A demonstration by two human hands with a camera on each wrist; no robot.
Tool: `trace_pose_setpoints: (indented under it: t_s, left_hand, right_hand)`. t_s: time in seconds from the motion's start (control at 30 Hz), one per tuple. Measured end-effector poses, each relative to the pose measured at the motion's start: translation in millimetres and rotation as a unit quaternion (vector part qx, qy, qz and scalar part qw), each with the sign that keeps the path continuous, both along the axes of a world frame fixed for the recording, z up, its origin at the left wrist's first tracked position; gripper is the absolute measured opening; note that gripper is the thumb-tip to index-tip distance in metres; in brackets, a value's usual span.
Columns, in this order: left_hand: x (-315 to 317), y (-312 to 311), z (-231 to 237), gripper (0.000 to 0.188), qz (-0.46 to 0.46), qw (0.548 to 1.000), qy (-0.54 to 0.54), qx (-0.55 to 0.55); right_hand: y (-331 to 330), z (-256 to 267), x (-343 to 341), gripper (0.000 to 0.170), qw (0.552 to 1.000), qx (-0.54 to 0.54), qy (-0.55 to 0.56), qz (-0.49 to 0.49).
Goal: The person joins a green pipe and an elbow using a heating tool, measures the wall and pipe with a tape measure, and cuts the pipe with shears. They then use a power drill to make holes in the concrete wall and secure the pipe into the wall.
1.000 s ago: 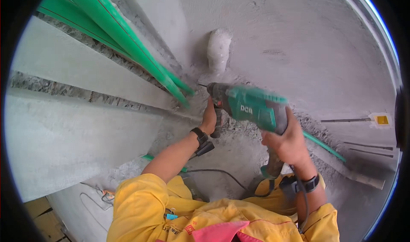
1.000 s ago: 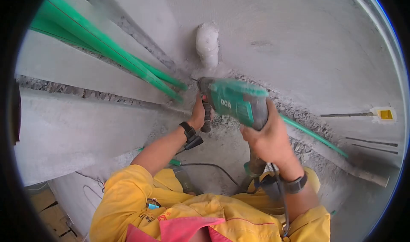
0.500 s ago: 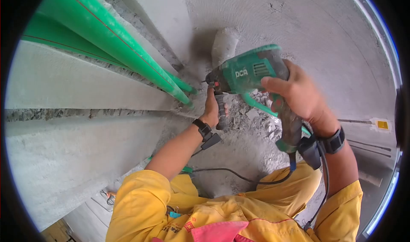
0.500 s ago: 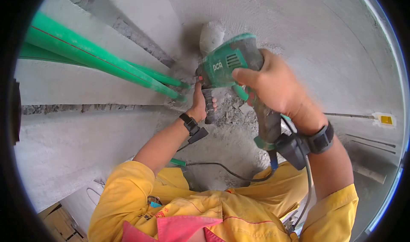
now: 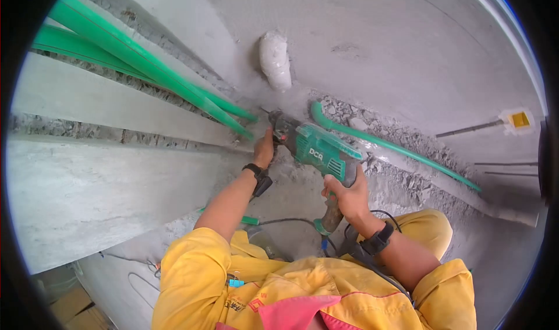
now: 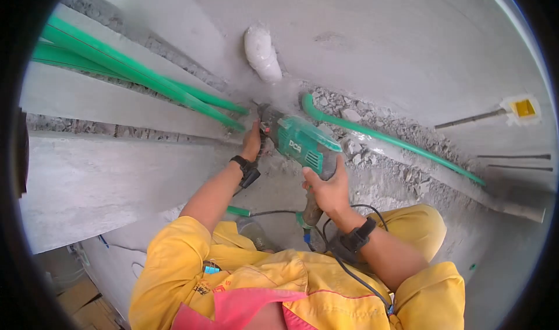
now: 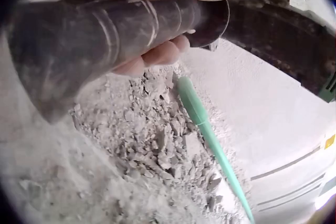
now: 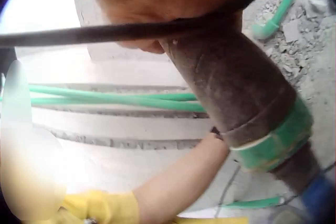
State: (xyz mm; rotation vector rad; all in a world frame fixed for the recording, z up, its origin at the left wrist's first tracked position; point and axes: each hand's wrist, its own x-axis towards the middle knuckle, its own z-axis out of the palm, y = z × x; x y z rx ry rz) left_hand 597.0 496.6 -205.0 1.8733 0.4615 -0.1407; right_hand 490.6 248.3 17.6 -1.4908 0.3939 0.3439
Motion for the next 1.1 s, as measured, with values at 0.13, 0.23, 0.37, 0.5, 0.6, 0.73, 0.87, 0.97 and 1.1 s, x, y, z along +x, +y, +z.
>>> trace_pose_setpoints:
  t_s: [0.13, 0.23, 0.37, 0.5, 0.6, 0.73, 0.87, 0.97, 1.1]
  left_hand:
    - [-3, -16, 76, 0.077, -0.061, 0.982, 0.146, 0.102]
    - [1, -17, 80, 0.084, -0.101, 0.976, 0.096, 0.168]
    - [13, -15, 101, 0.086, -0.169, 0.949, 0.136, 0.227]
    - [21, -6, 90, 0.085, -0.206, 0.931, 0.141, 0.265]
    - [18, 10, 72, 0.086, -0.204, 0.948, 0.132, 0.204]
    - [24, 43, 63, 0.087, -0.158, 0.949, 0.123, 0.245]
    - [35, 48, 69, 0.086, -0.129, 0.922, 0.133, 0.34]
    - [37, 49, 75, 0.086, -0.134, 0.914, 0.156, 0.349]
    - [36, 37, 82, 0.086, -0.136, 0.916, 0.104, 0.363]
  right_hand:
    - [-24, -21, -18, 0.039, 0.985, 0.136, 0.07, -0.079]
    - [-27, -26, -22, 0.036, 0.977, 0.167, 0.08, -0.107]
    - [-25, -36, -19, 0.035, 0.973, 0.186, 0.085, -0.112]
    - [-10, -27, -19, 0.036, 0.968, 0.173, 0.107, -0.147]
    - [19, -19, -26, 0.036, 0.975, 0.12, 0.064, -0.175]
    - [43, -46, 0, 0.041, 0.97, 0.166, 0.103, -0.143]
    - [49, -64, 4, 0.041, 0.969, 0.17, 0.098, -0.149]
    - [44, -59, 14, 0.039, 0.964, 0.196, 0.114, -0.141]
    - [15, -44, 48, 0.031, 0.965, 0.202, 0.122, -0.115]
